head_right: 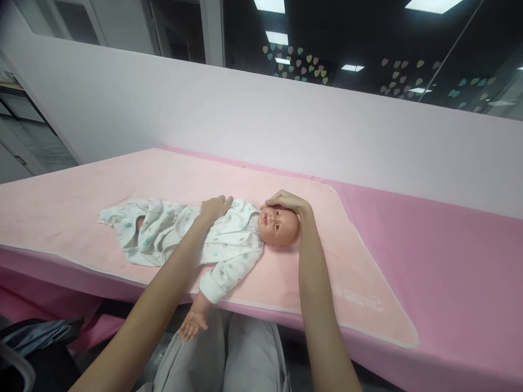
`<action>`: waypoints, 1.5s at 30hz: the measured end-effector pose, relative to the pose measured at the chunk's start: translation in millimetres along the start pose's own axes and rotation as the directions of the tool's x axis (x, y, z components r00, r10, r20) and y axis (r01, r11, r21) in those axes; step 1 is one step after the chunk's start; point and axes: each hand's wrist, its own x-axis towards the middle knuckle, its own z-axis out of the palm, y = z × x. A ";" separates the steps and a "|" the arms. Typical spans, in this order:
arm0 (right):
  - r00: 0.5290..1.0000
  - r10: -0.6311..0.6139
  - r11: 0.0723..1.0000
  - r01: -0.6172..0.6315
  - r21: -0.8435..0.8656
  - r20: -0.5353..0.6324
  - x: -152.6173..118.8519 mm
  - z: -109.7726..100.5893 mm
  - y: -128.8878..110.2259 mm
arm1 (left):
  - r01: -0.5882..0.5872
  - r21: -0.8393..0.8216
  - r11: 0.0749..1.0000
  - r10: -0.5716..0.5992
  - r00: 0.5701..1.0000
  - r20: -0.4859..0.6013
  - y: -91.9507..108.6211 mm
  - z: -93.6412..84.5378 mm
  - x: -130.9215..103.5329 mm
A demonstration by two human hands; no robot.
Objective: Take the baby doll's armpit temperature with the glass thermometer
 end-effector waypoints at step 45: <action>0.983 -0.091 0.986 0.112 0.124 -0.162 0.7 2.2 2.0 | -0.008 -0.026 1.000 0.008 1.000 -0.020 -3.5 2.8 1.1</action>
